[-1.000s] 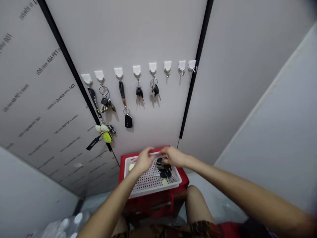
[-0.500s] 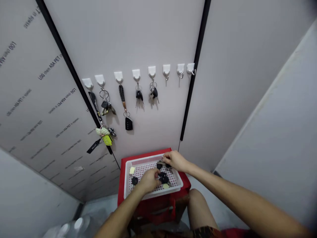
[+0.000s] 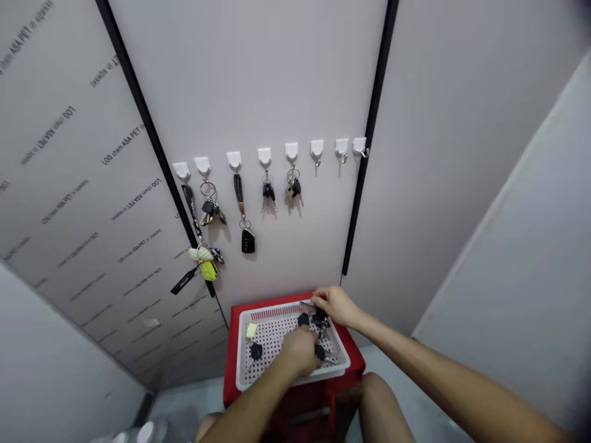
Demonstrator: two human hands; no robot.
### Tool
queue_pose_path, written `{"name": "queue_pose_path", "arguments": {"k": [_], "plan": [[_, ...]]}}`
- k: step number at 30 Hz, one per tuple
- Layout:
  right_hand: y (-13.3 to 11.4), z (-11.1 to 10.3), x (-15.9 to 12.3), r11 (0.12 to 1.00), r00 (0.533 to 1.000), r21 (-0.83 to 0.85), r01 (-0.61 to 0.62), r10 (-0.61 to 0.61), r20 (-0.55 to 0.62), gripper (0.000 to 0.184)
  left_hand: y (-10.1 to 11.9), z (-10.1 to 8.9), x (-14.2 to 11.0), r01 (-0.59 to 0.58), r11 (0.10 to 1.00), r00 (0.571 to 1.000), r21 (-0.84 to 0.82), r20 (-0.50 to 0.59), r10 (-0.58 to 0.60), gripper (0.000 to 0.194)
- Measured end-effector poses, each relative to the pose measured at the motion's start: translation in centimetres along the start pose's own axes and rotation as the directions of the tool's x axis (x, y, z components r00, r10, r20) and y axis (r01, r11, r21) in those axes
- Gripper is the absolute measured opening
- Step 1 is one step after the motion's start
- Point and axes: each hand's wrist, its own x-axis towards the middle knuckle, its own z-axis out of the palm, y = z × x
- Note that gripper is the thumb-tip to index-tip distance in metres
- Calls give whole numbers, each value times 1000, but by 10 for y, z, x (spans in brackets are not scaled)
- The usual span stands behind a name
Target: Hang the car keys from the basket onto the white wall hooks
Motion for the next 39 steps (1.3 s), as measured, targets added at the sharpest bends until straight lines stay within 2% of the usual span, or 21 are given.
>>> {"name": "queue_pose_path", "arguments": {"k": [2,4,7,9,10,12,14,18,20,24,26,29,34,36,39], "plan": [[4,-1,-1,1000,1000,-17,0,0,10,26,-8,-3,0,69,991,997,-110,-10,-71,15],[9,-1,-4,1000,997,-17,6,-4,78,24,-16,-12,0,103,930,993,-352,-11,-114,12],[6,2,-10,995,980,89,52,-68,189,18,-22,-38,1,95,679,988,-728,-13,-153,8],[-4,3,-11,966,977,239,100,-140,161,21,-19,-58,2,57,525,986,-849,-35,-164,7],[-11,3,-11,937,977,325,125,-174,125,26,-16,-66,2,34,476,987,-879,-46,-154,9],[-26,1,-7,865,973,471,175,-224,50,30,-7,-78,4,-9,419,993,-908,-58,-104,12],[-38,-2,0,812,970,546,206,-241,-7,28,2,-84,6,-47,399,994,-916,-81,-69,16],[-49,-13,8,828,974,513,228,-200,-109,18,11,-89,8,-84,402,990,-912,-122,-71,18],[-51,-18,6,840,964,475,263,-210,-163,16,12,-91,8,-96,374,988,-922,-133,-73,20],[-54,-22,-2,849,946,417,325,-280,-166,14,10,-93,9,-129,174,983,-976,-150,-111,23],[-55,-21,-2,886,954,363,289,-234,-190,15,11,-92,9,-155,68,974,-986,-164,-156,22],[-55,-18,2,944,964,249,215,-165,-207,15,17,-89,9,-161,-14,971,-987,-156,-183,21],[-61,-18,5,966,930,-16,256,-251,-268,14,30,-90,9,-179,-42,973,-983,-170,-158,19],[-65,-19,5,956,914,-39,290,-289,-284,16,33,-91,10,-188,-35,974,-982,-181,-138,21],[-67,-23,7,951,925,-9,309,-302,-232,12,36,-93,10,-171,-7,979,-985,-169,-116,25]]}}
